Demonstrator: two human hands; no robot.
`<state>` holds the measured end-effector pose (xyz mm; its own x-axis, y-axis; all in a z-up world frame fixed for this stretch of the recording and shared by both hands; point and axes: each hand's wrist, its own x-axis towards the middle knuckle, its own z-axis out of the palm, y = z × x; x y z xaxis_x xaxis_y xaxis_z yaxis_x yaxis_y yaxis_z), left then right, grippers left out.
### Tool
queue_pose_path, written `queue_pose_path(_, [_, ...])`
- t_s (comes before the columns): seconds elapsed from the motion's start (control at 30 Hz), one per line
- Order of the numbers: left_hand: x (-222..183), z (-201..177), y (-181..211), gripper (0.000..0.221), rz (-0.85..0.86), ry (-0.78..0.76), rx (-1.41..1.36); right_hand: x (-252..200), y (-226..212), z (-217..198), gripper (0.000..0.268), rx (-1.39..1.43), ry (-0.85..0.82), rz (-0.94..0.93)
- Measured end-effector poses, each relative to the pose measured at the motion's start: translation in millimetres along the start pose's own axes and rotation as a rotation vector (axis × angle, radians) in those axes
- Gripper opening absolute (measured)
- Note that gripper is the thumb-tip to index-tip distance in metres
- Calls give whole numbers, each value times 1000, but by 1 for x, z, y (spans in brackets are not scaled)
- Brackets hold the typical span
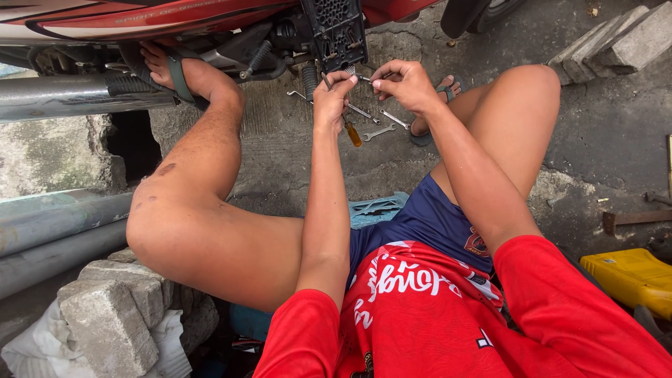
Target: A person uses a screwdriver to remove fasteners and adjust internal components of a motorcycle.
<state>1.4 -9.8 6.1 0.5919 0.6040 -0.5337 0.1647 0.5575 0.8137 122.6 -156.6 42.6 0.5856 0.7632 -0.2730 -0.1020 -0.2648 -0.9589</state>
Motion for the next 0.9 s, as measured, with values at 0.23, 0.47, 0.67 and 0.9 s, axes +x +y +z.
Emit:
queue_pose_path(0.23, [2,3,-7,15,-22,-30,24,3,2,2,7,-6,3,-15])
queue_pose_path(0.47, [4,2,-12,13,-27,-89,11,7,7,6,6,-40,32,29])
queue_pose_path(0.67, [5,3,-15,13,-4,-120,-10,8,10,6,6,-90,38,28])
queue_pose_path(0.9, [-1,9,-13,12,52,-130,36,2,1,8,18,-216,92,-41])
